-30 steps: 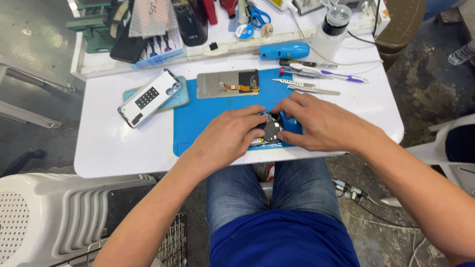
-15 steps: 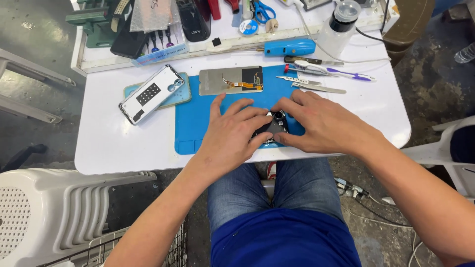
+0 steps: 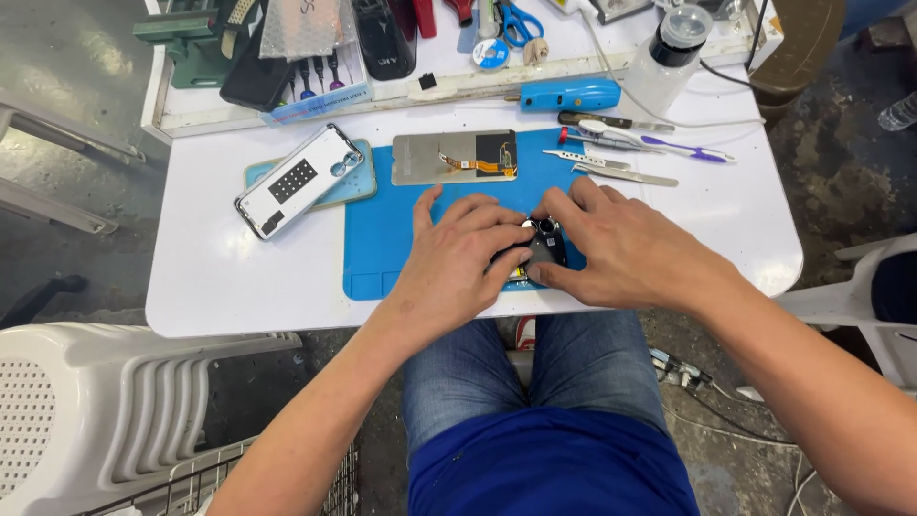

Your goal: The person uses a screwdriver to remove screws from the back of a disassembled smartphone. They then use a metal prying tool to separate the screen from the phone's frame and lift the screen off.

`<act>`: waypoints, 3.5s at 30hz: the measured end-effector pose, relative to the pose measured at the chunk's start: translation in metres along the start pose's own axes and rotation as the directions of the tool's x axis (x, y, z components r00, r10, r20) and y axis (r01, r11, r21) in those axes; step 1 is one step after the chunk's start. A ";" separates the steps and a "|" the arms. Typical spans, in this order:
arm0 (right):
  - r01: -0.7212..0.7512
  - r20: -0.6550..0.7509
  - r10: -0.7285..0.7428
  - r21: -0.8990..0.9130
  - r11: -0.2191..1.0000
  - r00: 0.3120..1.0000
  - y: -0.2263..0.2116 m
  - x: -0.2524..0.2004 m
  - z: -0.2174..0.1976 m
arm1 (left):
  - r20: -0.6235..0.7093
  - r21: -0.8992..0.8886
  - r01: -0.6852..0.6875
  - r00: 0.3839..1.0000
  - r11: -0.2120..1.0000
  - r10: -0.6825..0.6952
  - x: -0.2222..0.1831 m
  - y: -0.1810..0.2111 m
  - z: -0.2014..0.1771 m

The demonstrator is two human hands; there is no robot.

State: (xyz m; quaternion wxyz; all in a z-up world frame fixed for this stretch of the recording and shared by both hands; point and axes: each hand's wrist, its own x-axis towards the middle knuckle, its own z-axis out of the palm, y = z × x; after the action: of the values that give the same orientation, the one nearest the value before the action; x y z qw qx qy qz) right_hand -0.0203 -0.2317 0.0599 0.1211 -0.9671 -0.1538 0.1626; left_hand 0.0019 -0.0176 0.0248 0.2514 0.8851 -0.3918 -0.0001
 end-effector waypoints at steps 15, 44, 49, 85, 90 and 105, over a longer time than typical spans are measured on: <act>-0.081 0.138 0.061 0.140 0.987 0.988 -0.011 0.004 -0.021 | 0.035 -0.033 0.049 0.998 0.998 -0.048 0.001 0.002 -0.010; -0.045 -0.035 0.056 0.272 0.961 0.998 -0.015 -0.011 -0.018 | 0.075 -0.126 -0.065 0.994 0.990 0.075 -0.013 -0.001 -0.021; 0.015 -0.222 0.068 0.352 0.936 0.973 -0.012 -0.017 0.003 | 0.010 -0.114 -0.052 0.999 0.992 0.053 -0.011 0.005 -0.022; 0.291 -0.552 0.115 0.592 0.752 0.826 0.008 -0.011 0.053 | 0.003 -0.164 0.026 1.000 0.986 -0.026 0.009 0.027 -0.045; 0.361 -0.669 -0.001 0.399 0.843 0.743 0.001 -0.011 0.043 | -0.020 -0.141 0.009 1.000 0.990 -0.012 0.010 0.020 -0.043; -0.157 -0.479 0.227 0.182 0.971 0.848 0.044 -0.015 -0.022 | -0.023 0.055 0.088 0.996 0.995 -0.087 0.015 -0.006 -0.009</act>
State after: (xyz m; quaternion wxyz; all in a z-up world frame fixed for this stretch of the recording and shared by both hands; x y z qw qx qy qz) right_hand -0.0149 -0.2819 0.0718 0.2053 -0.9762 -0.0085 -0.0699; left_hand 0.0185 -0.0201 0.0331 0.2304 0.9080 -0.3499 0.0091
